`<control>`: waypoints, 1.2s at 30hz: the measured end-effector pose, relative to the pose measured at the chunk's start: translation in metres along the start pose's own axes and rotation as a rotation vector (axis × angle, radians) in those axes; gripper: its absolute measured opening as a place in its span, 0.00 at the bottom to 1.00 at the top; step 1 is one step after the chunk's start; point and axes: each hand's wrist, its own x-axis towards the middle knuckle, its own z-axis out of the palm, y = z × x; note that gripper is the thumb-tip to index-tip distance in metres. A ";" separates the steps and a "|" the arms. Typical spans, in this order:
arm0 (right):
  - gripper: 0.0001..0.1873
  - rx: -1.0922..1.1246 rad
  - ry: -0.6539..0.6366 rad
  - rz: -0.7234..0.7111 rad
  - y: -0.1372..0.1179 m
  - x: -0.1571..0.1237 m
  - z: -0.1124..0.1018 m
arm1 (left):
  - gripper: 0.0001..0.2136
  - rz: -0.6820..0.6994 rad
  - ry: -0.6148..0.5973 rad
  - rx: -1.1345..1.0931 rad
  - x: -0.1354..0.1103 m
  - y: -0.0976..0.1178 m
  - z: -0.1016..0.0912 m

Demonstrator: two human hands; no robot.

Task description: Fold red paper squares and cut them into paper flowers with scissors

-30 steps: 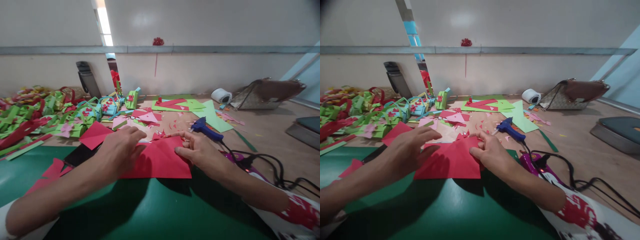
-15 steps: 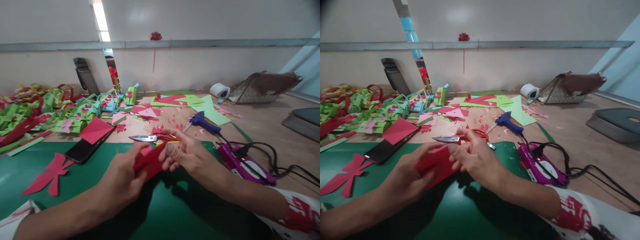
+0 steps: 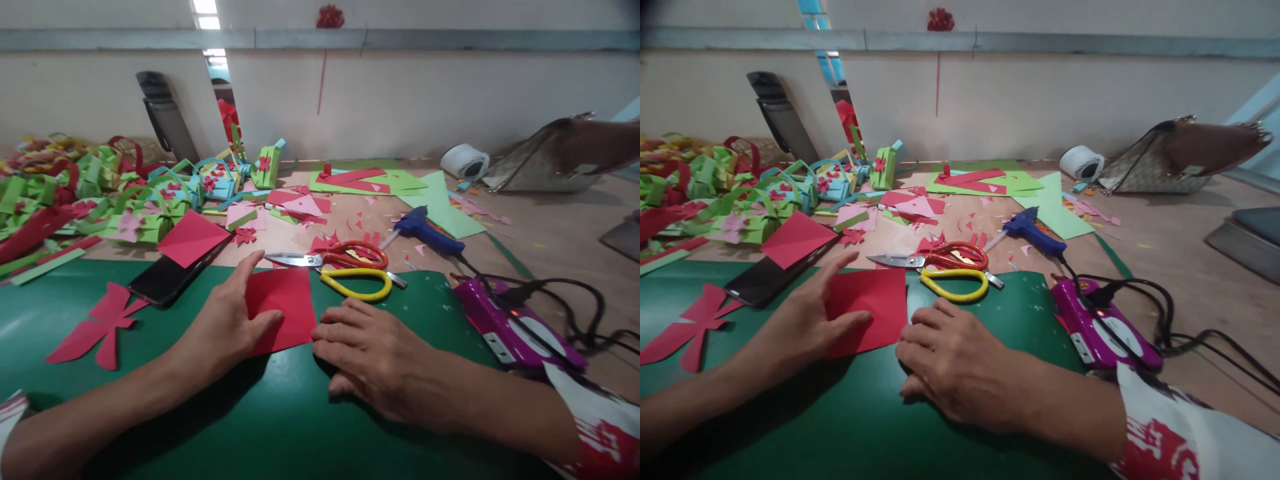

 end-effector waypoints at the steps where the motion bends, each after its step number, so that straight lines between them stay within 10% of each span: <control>1: 0.13 -0.014 -0.021 -0.001 0.001 0.000 0.002 | 0.37 0.044 0.038 0.082 -0.001 -0.004 0.001; 6: 0.16 -0.026 -0.063 0.005 0.003 0.001 0.000 | 0.30 0.453 0.229 0.412 -0.003 -0.023 0.001; 10: 0.14 -0.038 -0.108 0.013 0.001 0.004 -0.002 | 0.13 0.720 0.079 0.395 -0.002 -0.029 0.007; 14: 0.10 -0.103 -0.071 0.108 0.005 0.003 -0.009 | 0.11 0.701 -0.075 0.312 0.000 -0.031 0.019; 22: 0.08 -0.476 -0.035 0.746 0.044 -0.003 -0.074 | 0.13 0.691 -0.061 0.275 0.005 -0.026 0.037; 36: 0.12 -0.494 -0.202 0.855 0.052 -0.017 -0.052 | 0.12 0.725 0.014 0.297 0.003 -0.013 0.030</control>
